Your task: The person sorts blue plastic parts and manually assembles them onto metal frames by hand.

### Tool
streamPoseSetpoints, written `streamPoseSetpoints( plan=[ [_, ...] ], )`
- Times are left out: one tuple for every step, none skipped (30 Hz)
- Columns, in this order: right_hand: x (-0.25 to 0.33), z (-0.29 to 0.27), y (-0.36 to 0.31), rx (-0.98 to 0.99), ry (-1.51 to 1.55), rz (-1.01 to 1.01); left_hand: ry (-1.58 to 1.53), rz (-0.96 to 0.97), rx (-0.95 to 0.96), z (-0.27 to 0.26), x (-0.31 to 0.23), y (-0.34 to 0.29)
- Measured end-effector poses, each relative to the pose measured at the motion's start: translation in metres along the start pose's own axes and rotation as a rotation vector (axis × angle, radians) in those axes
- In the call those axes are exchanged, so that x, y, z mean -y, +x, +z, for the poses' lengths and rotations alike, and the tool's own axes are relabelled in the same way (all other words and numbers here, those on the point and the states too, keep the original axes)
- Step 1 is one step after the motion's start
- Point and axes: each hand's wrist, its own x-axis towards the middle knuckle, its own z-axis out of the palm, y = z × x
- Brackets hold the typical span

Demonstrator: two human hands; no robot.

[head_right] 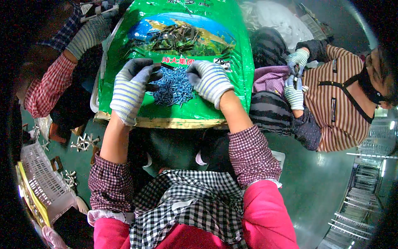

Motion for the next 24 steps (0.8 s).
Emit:
streamPoseSetpoints(
  plan=[
    [-0.005,0.001,0.000,-0.057,-0.007,-0.029,-0.002,-0.001,-0.003,-0.001,-0.001,0.000],
    [-0.009,-0.003,-0.002,-0.100,0.009,-0.024,-0.008,0.014,-0.003,-0.003,-0.003,0.000],
    [-0.010,-0.007,-0.004,-0.142,0.025,-0.019,-0.013,0.028,-0.003,-0.005,-0.002,0.000],
    [-0.013,-0.011,-0.004,-0.146,0.018,0.001,-0.010,0.040,-0.010,-0.007,0.000,0.000],
    [-0.018,-0.013,-0.005,-0.124,0.019,0.034,-0.011,0.037,-0.013,-0.010,0.002,0.000],
    [-0.022,-0.017,-0.007,-0.114,-0.041,0.034,0.006,0.036,-0.008,-0.010,0.002,0.002],
    [-0.024,-0.019,-0.009,-0.104,-0.101,0.034,0.023,0.035,-0.002,-0.009,0.002,0.003],
    [-0.026,-0.021,-0.010,-0.104,-0.106,0.036,0.019,0.035,0.001,-0.006,0.002,0.003],
    [-0.024,-0.020,-0.010,-0.048,-0.223,0.024,0.037,0.025,-0.009,-0.005,0.001,0.002],
    [-0.022,-0.019,-0.011,0.009,-0.339,0.012,0.056,0.016,-0.019,-0.005,0.001,0.001],
    [-0.020,-0.020,-0.012,0.010,-0.338,0.013,0.057,0.015,-0.018,-0.005,0.001,0.001],
    [-0.013,-0.022,-0.012,0.068,-0.330,0.054,0.060,0.002,-0.012,-0.005,0.002,0.002],
    [-0.008,-0.024,-0.012,0.126,-0.321,0.096,0.064,-0.011,-0.006,-0.006,0.003,0.003],
    [-0.007,-0.025,-0.013,0.165,-0.297,0.104,0.065,-0.012,-0.007,-0.006,0.005,0.004],
    [-0.002,-0.028,-0.014,0.166,-0.297,0.103,0.088,-0.003,-0.009,-0.007,0.006,0.005],
    [0.003,-0.030,-0.016,0.231,-0.275,0.129,0.112,0.007,-0.011,-0.007,0.007,0.005],
    [0.006,-0.030,-0.017,0.295,-0.252,0.155,0.113,0.006,-0.013,-0.008,0.007,0.005],
    [0.003,-0.028,-0.019,0.278,-0.286,0.104,0.129,0.009,-0.014,-0.006,0.007,0.006],
    [0.000,-0.024,-0.020,0.278,-0.286,0.105,0.146,0.012,-0.016,-0.005,0.006,0.006],
    [0.000,-0.018,-0.018,0.293,-0.302,0.108,0.146,0.012,-0.015,-0.004,0.005,0.006],
    [0.000,-0.015,-0.017,0.309,-0.319,0.111,0.155,0.010,-0.002,-0.003,0.004,0.005],
    [0.002,-0.013,-0.015,0.314,-0.268,0.163,0.165,0.009,0.010,-0.003,0.003,0.004],
    [0.000,-0.013,-0.015,0.314,-0.269,0.164,0.164,0.009,0.011,-0.003,0.004,0.005],
    [-0.005,-0.011,-0.016,0.310,-0.215,0.164,0.158,0.009,0.023,-0.003,0.006,0.004]
  ],
)
